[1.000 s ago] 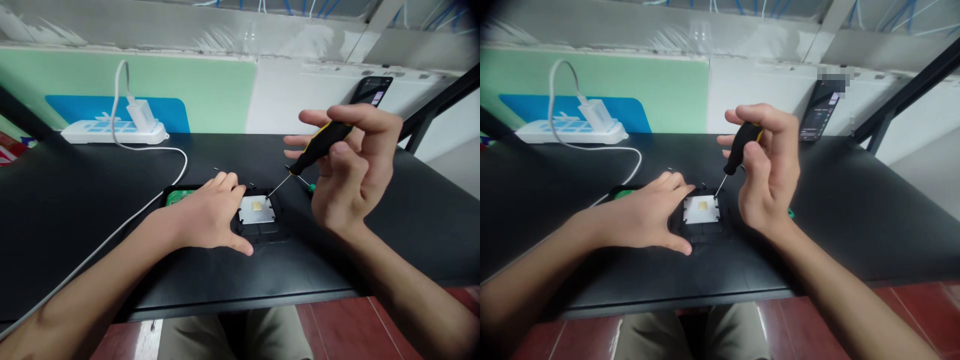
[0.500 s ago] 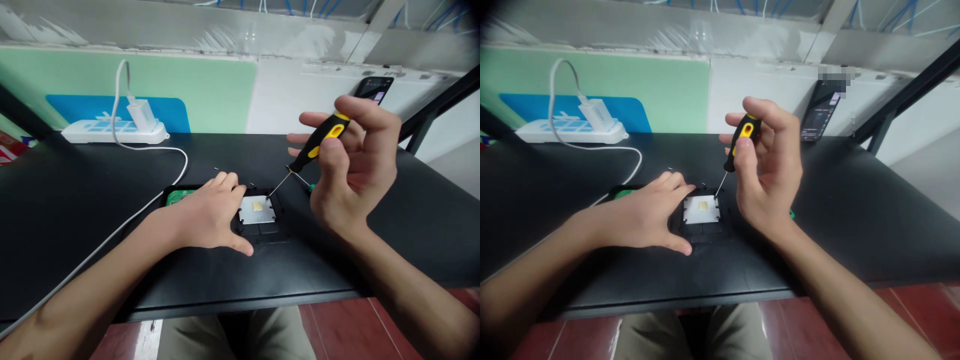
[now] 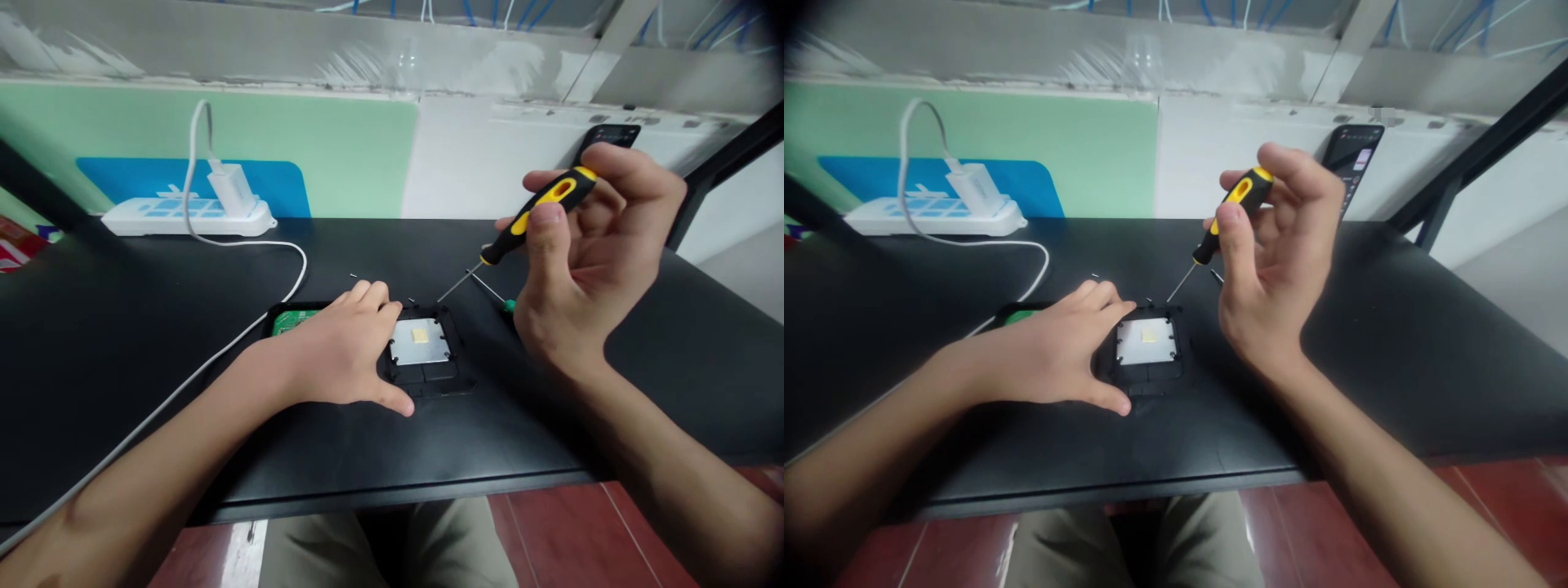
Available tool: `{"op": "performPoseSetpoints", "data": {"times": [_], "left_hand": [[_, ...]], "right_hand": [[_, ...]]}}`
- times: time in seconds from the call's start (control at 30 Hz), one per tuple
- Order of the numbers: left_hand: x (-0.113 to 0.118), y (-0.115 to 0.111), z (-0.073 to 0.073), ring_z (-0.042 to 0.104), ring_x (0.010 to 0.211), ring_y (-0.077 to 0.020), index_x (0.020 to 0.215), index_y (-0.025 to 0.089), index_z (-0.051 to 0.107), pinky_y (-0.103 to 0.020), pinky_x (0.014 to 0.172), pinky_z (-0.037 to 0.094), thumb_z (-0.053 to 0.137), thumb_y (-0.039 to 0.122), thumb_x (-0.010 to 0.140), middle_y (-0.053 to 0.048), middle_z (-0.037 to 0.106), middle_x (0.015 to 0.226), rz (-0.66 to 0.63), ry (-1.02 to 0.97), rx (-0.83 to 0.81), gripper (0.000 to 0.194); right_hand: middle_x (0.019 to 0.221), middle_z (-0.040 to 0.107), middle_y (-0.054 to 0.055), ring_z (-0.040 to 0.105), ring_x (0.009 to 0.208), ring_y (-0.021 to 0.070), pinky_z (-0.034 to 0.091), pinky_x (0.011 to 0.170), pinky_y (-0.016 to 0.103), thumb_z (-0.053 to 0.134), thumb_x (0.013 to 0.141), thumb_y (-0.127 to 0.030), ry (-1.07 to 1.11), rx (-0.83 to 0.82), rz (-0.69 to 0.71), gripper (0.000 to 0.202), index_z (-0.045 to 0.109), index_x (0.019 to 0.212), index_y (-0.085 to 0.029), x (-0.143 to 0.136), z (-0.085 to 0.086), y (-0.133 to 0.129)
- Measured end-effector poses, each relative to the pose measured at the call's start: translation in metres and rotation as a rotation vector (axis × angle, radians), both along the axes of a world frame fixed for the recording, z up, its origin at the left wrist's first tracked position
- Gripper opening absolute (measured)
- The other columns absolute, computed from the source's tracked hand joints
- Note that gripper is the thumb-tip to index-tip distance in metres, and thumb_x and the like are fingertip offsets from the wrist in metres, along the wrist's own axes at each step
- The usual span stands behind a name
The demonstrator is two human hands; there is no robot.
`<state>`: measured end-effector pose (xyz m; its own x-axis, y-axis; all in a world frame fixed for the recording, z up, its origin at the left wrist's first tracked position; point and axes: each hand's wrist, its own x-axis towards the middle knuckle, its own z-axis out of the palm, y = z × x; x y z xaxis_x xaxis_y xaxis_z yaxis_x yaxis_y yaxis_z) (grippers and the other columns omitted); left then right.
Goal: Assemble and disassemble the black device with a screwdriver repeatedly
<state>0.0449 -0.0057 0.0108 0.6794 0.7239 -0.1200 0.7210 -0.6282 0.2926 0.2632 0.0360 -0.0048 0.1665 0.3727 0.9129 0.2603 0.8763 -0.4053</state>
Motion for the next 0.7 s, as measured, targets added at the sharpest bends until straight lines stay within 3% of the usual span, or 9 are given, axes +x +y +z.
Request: {"op": "performPoseSetpoints", "data": {"times": [0.1,0.2,0.3,0.57,0.7], "left_hand": [[0.001,-0.001,0.000,0.047,0.109,-0.0327,0.135,0.012,0.054,-0.041,0.096,0.043,0.073,0.074,0.072,-0.012,0.052,0.115,0.006,-0.003,-0.002,0.090],[0.001,-0.001,-0.002,0.048,0.109,-0.0331,0.134,0.011,0.055,-0.042,0.095,0.044,0.073,0.075,0.071,-0.012,0.052,0.115,0.009,-0.002,0.010,0.091],[0.002,0.000,-0.003,0.048,0.111,-0.0341,0.135,0.009,0.052,-0.044,0.099,0.043,0.073,0.075,0.071,-0.014,0.053,0.118,0.011,-0.001,0.035,0.095],[0.002,-0.002,-0.003,0.046,0.118,-0.0372,0.143,0.003,0.043,-0.047,0.106,0.039,0.076,0.076,0.066,-0.019,0.052,0.127,0.027,0.037,0.064,0.111],[0.002,-0.001,-0.002,0.048,0.113,-0.0350,0.138,0.007,0.051,-0.045,0.101,0.042,0.077,0.074,0.067,-0.016,0.052,0.124,0.023,0.018,0.038,0.101]], "right_hand": [[0.117,0.061,0.001,0.071,0.103,0.0169,0.065,0.066,0.026,0.073,0.087,-0.033,0.040,-0.005,0.000,0.032,0.061,0.117,-0.036,0.003,-0.007,0.010],[0.102,0.068,-0.001,0.073,0.073,0.0105,0.058,0.049,0.018,0.072,0.089,-0.031,0.080,-0.133,0.039,0.030,0.058,0.115,-0.033,0.006,-0.019,0.023],[0.096,0.069,-0.003,0.074,0.067,0.0098,0.055,0.044,0.015,0.074,0.087,-0.031,0.138,-0.185,0.034,0.030,0.056,0.112,-0.031,0.009,-0.031,0.034],[0.103,0.067,-0.003,0.078,0.081,0.0135,0.058,0.050,0.017,0.069,0.090,-0.035,0.031,-0.188,0.095,0.035,0.049,0.118,-0.033,0.016,-0.053,0.054],[0.104,0.066,-0.002,0.076,0.101,0.0178,0.061,0.056,0.018,0.069,0.090,-0.036,0.001,-0.171,0.117,0.036,0.048,0.119,-0.033,0.017,-0.059,0.061]]}}
